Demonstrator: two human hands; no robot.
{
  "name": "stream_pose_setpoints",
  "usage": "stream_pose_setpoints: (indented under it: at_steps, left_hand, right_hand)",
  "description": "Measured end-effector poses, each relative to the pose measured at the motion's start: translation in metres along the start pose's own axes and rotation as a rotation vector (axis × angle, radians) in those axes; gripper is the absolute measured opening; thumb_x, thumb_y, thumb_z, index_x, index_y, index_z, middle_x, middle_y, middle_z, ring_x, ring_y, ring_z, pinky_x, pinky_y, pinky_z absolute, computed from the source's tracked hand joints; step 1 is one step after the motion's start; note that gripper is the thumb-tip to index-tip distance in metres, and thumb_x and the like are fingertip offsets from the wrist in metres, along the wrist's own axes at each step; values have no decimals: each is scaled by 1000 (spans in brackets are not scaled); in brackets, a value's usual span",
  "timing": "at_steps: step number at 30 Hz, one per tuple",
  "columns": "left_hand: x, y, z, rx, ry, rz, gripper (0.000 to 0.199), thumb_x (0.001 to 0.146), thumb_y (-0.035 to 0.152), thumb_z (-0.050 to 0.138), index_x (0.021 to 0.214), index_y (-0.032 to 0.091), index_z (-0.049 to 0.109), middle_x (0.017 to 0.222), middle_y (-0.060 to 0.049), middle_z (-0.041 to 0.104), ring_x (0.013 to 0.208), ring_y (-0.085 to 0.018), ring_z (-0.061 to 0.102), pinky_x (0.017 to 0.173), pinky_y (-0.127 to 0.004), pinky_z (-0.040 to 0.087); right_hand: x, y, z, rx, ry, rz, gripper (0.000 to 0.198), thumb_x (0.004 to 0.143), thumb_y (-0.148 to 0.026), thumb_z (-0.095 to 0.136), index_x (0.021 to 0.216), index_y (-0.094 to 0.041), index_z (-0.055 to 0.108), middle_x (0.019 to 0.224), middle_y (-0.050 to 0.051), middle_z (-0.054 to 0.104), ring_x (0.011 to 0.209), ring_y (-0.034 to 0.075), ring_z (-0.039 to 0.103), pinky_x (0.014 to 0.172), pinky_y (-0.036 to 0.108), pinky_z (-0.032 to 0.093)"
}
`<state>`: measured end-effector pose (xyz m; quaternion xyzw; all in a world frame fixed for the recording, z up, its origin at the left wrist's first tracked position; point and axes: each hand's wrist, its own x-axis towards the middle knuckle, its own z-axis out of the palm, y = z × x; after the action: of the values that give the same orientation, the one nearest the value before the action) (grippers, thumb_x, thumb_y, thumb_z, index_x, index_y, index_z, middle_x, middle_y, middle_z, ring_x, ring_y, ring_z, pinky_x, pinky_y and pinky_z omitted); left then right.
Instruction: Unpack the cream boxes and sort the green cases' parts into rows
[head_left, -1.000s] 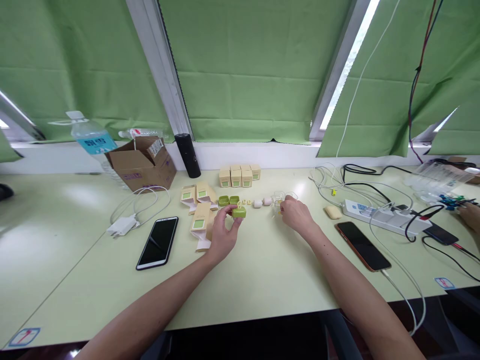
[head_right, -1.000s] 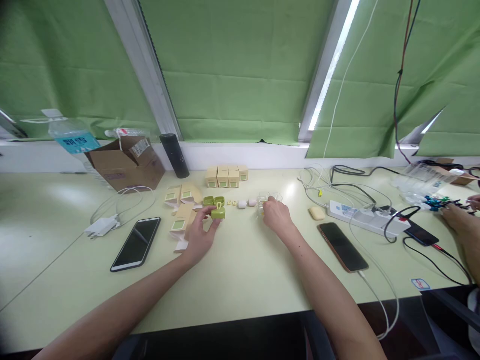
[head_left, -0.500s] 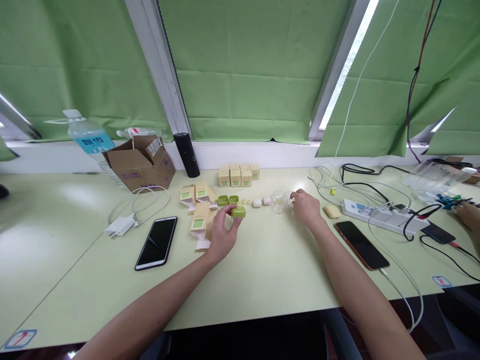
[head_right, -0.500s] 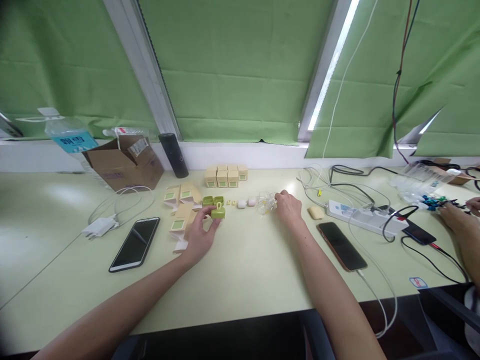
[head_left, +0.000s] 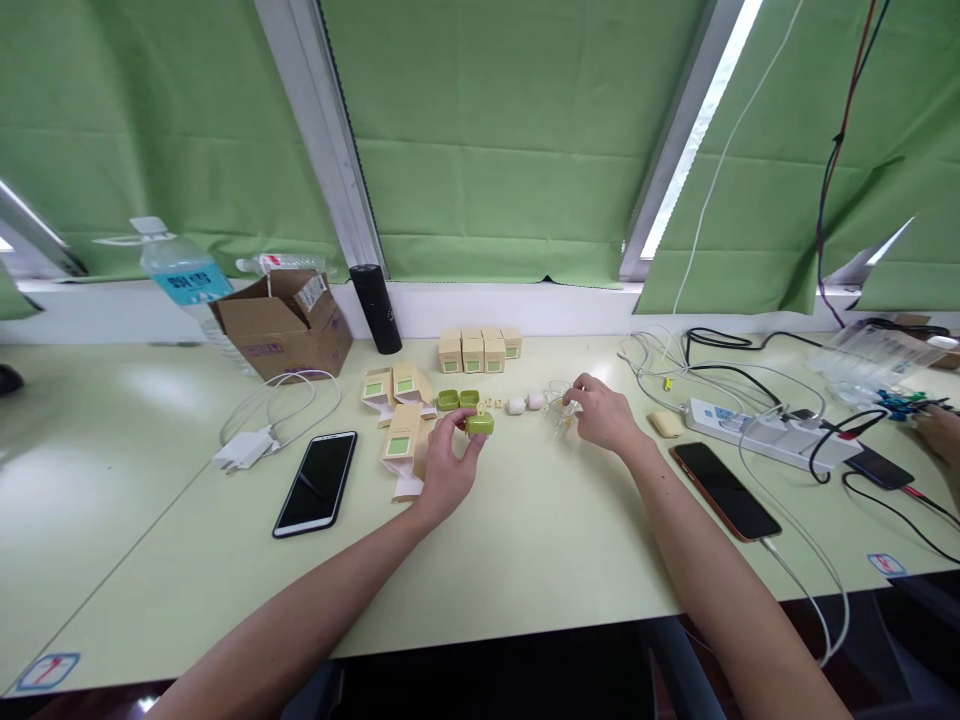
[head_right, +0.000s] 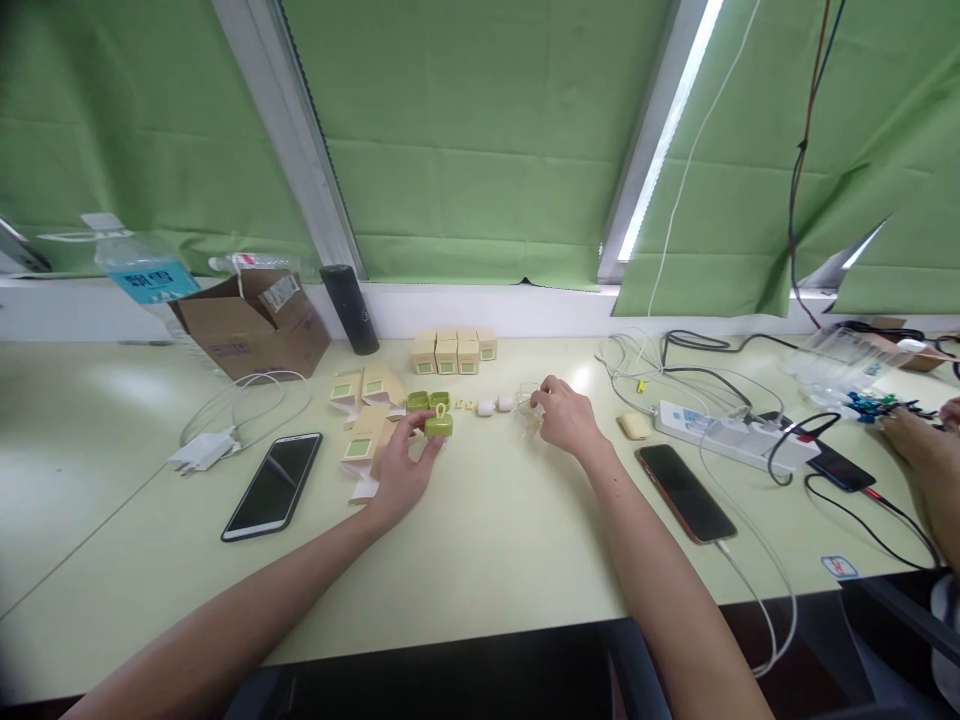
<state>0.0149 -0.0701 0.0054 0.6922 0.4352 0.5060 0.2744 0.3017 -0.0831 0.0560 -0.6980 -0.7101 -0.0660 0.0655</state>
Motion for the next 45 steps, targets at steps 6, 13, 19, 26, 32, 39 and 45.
stream_pose_setpoints:
  at_steps: [6,13,19,26,32,39,45]
  left_hand:
    - [0,-1,0,-5,-9,-11,31,92,40,61,119,25,60,113,-6,67,106,-24,60,102,-42,44]
    - [1,2,0,-26,-12,-7,30,92,42,61,117,24,60,108,-5,67,100,-22,61,98,-39,46]
    - [1,-1,1,-44,-25,-61,33,91,45,63,117,25,60,105,-4,67,97,-20,60,94,-36,44]
    - [1,-2,1,-69,-28,-68,36,91,49,64,117,24,61,101,-4,66,94,-20,58,92,-36,43]
    - [4,2,3,-224,-24,-101,45,88,58,67,113,21,60,97,-5,67,87,-18,59,83,-31,48]
    - [2,1,7,-369,-67,-219,60,77,70,71,107,19,56,89,-4,65,83,-18,61,75,-29,49]
    - [-6,10,4,-267,-201,-139,42,81,58,73,90,21,56,78,0,60,73,-15,55,66,-26,46]
  right_hand:
    - [-1,-6,-5,-67,-93,-31,18,85,-13,61,92,-23,74,104,8,69,101,23,64,64,29,38]
    - [-1,-5,-5,-102,-95,-22,16,86,-14,59,89,-22,74,99,8,71,95,23,64,68,31,38]
    - [-1,-5,-4,-111,-92,-33,14,87,-15,59,86,-21,72,97,8,73,93,23,65,69,31,37]
    - [-1,-2,-3,-98,-67,-35,11,86,-18,61,91,-22,71,96,7,73,93,23,65,71,31,37]
    - [-7,-16,-5,36,376,-270,15,87,-20,63,101,-18,66,100,10,71,91,24,64,74,34,43]
    - [-29,-95,8,132,761,-636,30,99,-32,59,125,-17,58,116,15,68,103,26,65,76,36,51]
    - [-34,-114,21,212,760,-626,25,101,-18,52,125,-17,57,105,12,69,88,20,66,68,32,51]
